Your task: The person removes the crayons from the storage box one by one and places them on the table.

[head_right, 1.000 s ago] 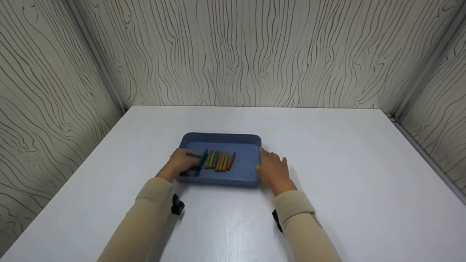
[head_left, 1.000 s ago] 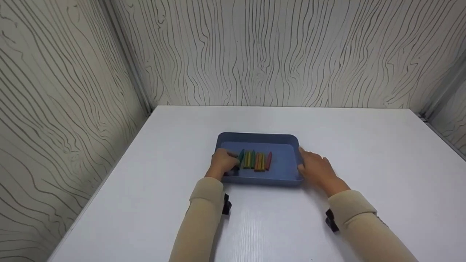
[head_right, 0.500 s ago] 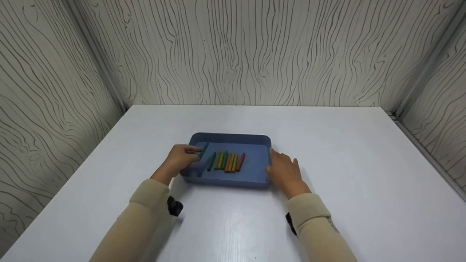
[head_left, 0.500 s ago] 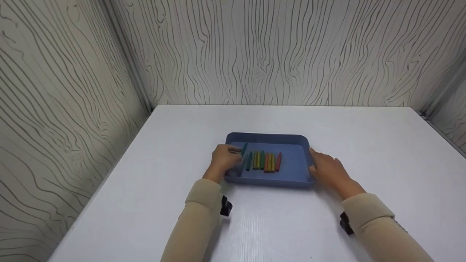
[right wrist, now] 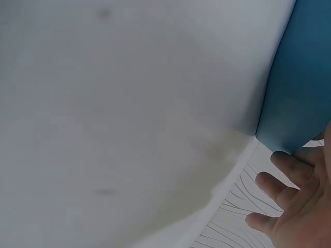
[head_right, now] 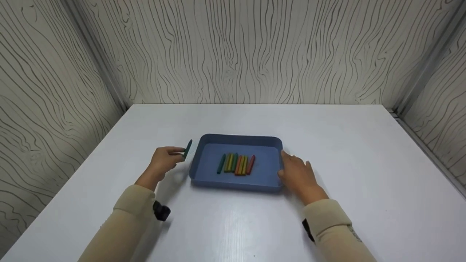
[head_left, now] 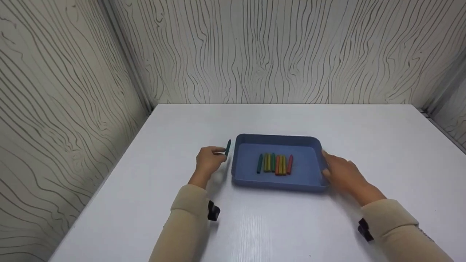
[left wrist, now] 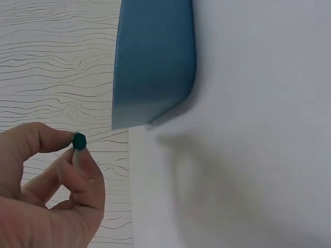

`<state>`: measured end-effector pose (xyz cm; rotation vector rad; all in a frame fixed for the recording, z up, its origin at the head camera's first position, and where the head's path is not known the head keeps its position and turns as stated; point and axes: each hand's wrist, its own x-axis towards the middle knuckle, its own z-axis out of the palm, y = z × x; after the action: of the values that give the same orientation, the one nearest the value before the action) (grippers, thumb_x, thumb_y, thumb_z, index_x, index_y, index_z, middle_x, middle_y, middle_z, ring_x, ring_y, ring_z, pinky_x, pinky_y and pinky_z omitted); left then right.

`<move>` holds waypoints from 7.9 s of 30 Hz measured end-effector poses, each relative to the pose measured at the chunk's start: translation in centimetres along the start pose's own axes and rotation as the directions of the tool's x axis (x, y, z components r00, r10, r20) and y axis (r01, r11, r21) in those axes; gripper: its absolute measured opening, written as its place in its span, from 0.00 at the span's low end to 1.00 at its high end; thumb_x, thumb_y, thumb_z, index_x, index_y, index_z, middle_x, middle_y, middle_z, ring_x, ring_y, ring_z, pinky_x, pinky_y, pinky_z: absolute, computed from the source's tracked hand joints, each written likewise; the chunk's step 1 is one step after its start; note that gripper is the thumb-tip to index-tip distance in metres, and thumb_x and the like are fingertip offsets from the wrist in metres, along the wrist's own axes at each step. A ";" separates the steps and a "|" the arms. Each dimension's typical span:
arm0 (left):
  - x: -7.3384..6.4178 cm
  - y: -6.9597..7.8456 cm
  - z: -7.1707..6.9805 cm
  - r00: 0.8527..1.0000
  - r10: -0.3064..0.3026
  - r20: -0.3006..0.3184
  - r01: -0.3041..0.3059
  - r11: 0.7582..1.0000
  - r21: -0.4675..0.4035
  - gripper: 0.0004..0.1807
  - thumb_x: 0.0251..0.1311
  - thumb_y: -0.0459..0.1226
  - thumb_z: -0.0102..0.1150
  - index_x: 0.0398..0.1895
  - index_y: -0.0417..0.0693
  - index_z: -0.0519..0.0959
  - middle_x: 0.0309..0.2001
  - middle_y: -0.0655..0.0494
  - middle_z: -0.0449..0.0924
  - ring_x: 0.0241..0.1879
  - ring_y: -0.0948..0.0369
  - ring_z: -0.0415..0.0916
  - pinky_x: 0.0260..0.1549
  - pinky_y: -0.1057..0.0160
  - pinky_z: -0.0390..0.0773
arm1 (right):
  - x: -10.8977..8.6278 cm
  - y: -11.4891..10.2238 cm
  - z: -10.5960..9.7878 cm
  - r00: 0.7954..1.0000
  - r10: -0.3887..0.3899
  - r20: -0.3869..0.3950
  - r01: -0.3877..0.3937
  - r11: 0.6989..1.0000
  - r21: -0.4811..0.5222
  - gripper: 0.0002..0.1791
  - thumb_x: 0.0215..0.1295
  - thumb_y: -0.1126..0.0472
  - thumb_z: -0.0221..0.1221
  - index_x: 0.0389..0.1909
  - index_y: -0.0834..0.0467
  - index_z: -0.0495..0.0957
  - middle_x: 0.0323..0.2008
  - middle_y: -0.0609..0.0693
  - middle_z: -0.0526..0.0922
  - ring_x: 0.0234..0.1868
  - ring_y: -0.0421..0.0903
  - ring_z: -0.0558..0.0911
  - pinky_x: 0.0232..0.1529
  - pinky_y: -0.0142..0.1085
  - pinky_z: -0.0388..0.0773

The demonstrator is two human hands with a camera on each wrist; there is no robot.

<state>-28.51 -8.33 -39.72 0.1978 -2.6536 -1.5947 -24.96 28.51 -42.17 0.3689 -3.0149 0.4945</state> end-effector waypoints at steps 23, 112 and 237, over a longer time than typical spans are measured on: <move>-2.0 -0.9 2.9 0.999 -0.041 -0.008 0.041 0.993 0.109 0.13 0.51 0.29 0.62 0.42 0.35 0.83 0.41 0.44 0.81 0.39 0.52 0.79 0.38 0.58 0.78 | -3.1 3.1 -1.3 1.000 -0.030 0.004 0.030 0.999 -0.014 0.32 0.64 0.66 0.48 0.66 0.76 0.55 0.60 0.75 0.64 0.60 0.72 0.64 0.56 0.64 0.57; -2.6 1.4 5.2 0.939 0.325 -0.110 -0.270 0.897 0.351 0.45 0.49 0.53 0.68 0.67 0.38 0.65 0.65 0.39 0.64 0.64 0.46 0.61 0.61 0.46 0.60 | -4.0 2.8 -1.4 1.000 0.006 0.007 -0.006 1.000 -0.019 0.32 0.66 0.65 0.50 0.67 0.75 0.54 0.61 0.75 0.63 0.61 0.73 0.61 0.57 0.67 0.52; -2.7 4.5 10.5 0.964 0.095 0.247 -0.121 0.988 0.093 0.17 0.51 0.33 0.64 0.46 0.42 0.83 0.39 0.53 0.81 0.36 0.61 0.76 0.34 0.63 0.77 | -4.1 3.1 -1.6 1.000 -0.010 0.008 0.010 1.000 -0.002 0.33 0.66 0.65 0.51 0.68 0.75 0.53 0.62 0.75 0.62 0.61 0.72 0.61 0.59 0.62 0.55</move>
<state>-27.26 3.29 -40.61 -0.1471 -2.8749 -1.5343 -21.71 32.79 -41.99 0.3860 -3.0201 0.4907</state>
